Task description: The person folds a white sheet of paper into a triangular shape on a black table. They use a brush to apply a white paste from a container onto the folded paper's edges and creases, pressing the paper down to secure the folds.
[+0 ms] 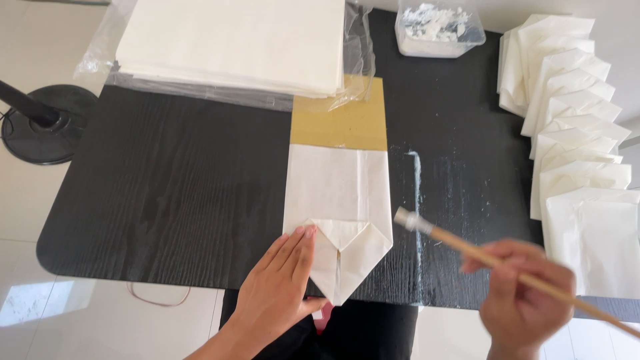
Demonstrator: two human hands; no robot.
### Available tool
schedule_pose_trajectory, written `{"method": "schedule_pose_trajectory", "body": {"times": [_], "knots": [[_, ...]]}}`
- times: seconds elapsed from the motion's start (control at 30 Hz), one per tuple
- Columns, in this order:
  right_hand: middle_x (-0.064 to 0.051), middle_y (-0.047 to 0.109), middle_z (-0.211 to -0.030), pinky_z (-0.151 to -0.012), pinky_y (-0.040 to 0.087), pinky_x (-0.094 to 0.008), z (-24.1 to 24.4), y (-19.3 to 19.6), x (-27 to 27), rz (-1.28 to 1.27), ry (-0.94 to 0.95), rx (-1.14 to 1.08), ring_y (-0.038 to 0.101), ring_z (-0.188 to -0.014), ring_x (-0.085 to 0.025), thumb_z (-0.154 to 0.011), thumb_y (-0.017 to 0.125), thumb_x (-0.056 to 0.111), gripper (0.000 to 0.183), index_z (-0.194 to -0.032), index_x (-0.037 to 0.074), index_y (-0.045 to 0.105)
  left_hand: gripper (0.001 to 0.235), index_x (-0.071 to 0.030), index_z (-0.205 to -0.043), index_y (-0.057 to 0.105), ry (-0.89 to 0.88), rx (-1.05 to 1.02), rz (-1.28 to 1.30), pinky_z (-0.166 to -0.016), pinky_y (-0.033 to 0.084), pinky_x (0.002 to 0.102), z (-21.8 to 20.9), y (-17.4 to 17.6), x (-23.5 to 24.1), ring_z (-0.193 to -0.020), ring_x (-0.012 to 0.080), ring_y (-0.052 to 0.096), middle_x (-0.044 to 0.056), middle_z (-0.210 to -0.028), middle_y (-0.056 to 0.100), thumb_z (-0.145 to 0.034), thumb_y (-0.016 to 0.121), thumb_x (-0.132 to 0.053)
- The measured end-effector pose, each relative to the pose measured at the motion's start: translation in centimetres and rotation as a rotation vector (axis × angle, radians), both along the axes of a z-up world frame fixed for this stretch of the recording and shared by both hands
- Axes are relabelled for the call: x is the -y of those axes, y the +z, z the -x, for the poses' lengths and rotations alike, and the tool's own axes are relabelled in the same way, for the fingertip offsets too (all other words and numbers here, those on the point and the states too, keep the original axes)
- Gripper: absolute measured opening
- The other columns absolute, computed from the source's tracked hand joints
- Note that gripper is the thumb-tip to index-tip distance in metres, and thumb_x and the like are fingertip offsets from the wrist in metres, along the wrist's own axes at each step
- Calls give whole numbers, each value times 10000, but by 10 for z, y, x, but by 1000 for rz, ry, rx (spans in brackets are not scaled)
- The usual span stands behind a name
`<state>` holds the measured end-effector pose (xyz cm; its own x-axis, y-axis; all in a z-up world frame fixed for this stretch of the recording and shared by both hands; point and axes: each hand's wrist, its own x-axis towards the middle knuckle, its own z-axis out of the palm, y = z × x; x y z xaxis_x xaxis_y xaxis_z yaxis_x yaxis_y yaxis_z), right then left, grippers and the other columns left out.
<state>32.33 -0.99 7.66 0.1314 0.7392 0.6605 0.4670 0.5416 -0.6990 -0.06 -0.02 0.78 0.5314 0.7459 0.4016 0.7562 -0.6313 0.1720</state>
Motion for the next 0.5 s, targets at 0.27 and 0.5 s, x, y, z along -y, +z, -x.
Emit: {"method": "schedule_pose_trajectory", "body": {"times": [0.27,0.5], "knots": [[-244,641,-1092,-848,667,-355,-43,43,-174,93,-157,-90,728,-1052,-314,-1240,492,111,203,-1264,-88,522,1250,62,-1489,400,-36,-44,12,-1066,439,472,0,-18,0,-1400,290,519,183,-1509,542,-662,918,-720],[4,739,-968,-713,579,-245,-66,19,-317,291,-409,23,720,-825,-119,-1048,672,217,132,-1157,180,736,332,-108,-1287,628,135,1,-284,-871,511,392,-12,-28,-8,-1157,145,695,-4,-1181,759,-1053,552,-331]]}}
